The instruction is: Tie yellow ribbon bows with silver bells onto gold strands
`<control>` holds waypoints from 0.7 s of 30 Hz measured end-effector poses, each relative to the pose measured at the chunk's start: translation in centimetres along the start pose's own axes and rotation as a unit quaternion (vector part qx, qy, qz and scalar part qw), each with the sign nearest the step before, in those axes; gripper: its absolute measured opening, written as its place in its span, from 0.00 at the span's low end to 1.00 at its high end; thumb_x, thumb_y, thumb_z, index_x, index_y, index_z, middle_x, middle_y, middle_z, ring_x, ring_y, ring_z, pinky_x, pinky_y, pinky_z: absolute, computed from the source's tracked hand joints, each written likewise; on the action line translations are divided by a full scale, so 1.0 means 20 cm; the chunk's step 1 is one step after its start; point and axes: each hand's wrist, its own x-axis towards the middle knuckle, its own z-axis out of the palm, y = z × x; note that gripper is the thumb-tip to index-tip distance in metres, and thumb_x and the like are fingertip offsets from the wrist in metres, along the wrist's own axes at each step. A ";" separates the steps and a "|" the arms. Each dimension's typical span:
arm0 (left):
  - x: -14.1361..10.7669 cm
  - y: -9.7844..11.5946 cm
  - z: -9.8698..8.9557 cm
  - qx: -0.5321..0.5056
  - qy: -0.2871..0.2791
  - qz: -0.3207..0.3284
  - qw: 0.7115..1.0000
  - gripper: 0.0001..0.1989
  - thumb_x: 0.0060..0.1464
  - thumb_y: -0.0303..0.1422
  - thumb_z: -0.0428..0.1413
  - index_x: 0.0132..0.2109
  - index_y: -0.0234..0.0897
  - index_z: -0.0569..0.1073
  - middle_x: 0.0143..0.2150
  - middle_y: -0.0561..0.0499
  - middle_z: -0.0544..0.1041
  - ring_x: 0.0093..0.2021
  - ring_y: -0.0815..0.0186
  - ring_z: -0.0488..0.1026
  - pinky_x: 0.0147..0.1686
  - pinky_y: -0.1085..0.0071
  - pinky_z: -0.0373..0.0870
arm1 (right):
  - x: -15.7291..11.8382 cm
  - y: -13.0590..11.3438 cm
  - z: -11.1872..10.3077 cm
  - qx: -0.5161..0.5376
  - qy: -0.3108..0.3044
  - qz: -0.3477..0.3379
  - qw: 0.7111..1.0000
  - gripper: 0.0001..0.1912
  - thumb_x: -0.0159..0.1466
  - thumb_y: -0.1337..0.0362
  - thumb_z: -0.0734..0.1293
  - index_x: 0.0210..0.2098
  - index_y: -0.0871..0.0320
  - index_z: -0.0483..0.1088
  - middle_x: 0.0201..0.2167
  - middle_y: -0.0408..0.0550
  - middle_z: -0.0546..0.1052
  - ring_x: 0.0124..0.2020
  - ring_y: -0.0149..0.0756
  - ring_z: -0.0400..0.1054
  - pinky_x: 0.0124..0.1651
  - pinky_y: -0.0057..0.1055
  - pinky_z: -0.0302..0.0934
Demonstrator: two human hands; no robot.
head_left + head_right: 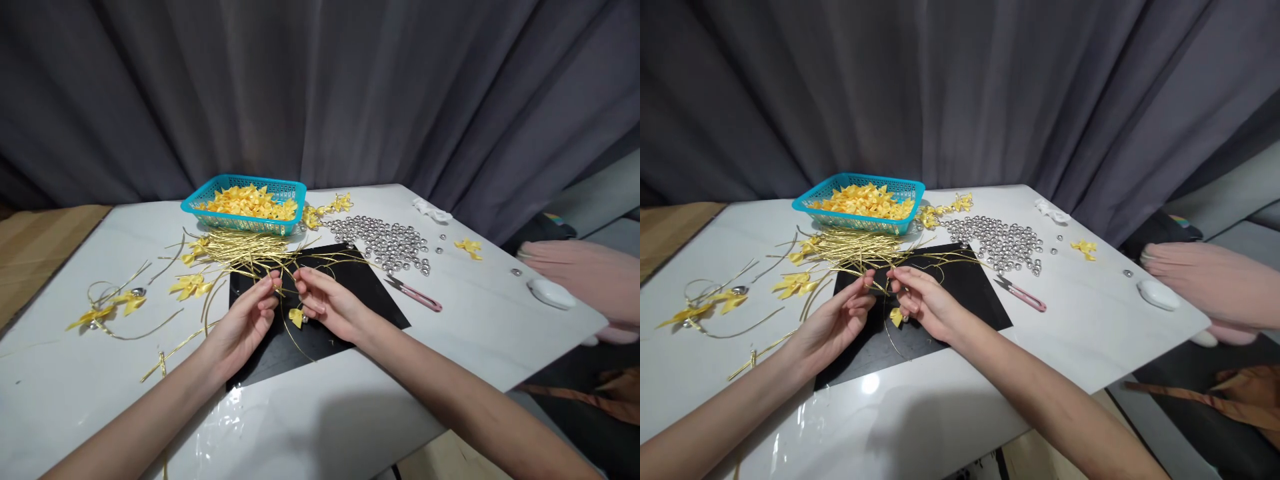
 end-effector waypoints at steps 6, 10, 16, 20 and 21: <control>0.01 0.00 -0.02 0.055 -0.035 -0.012 0.998 0.04 0.53 0.27 0.58 0.31 0.31 0.74 0.23 0.58 0.65 0.16 0.83 0.57 0.13 0.87 0.56 | -0.02 -0.02 0.03 -0.013 -0.010 0.010 1.000 0.07 0.55 0.63 0.70 0.28 0.61 0.71 0.22 0.36 0.68 0.13 0.15 0.46 0.16 0.18 0.47; 0.01 0.00 -0.03 0.149 -0.041 0.028 0.988 0.11 0.43 0.33 0.64 0.26 0.33 0.69 0.21 0.60 0.61 0.17 0.80 0.54 0.15 0.84 0.56 | -0.03 -0.01 0.03 -0.037 -0.026 0.021 0.999 0.07 0.55 0.64 0.70 0.26 0.61 0.70 0.22 0.36 0.69 0.11 0.14 0.45 0.14 0.18 0.45; 0.03 -0.04 -0.09 0.326 -0.045 0.161 0.930 0.12 0.48 0.37 0.59 0.24 0.36 0.67 0.19 0.60 0.57 0.19 0.74 0.52 0.19 0.78 0.55 | 0.00 0.01 0.01 -0.134 -0.019 -0.024 0.990 0.09 0.53 0.61 0.71 0.28 0.61 0.70 0.25 0.37 0.71 0.11 0.14 0.48 0.15 0.19 0.49; 0.06 0.06 -0.10 0.425 0.050 0.297 0.853 0.10 0.52 0.37 0.54 0.26 0.39 0.67 0.19 0.59 0.57 0.21 0.71 0.54 0.20 0.76 0.53 | 0.15 -0.02 -0.01 -0.451 0.040 -0.100 0.886 0.11 0.60 0.60 0.65 0.36 0.62 0.71 0.24 0.40 0.71 0.14 0.20 0.56 0.18 0.22 0.53; 0.07 0.11 -0.10 0.449 0.064 0.320 0.832 0.10 0.51 0.37 0.55 0.26 0.39 0.67 0.21 0.58 0.59 0.22 0.71 0.55 0.20 0.75 0.53 | 0.20 -0.04 -0.01 -0.573 0.067 -0.142 0.805 0.11 0.62 0.61 0.64 0.38 0.62 0.72 0.24 0.42 0.72 0.16 0.23 0.59 0.21 0.24 0.56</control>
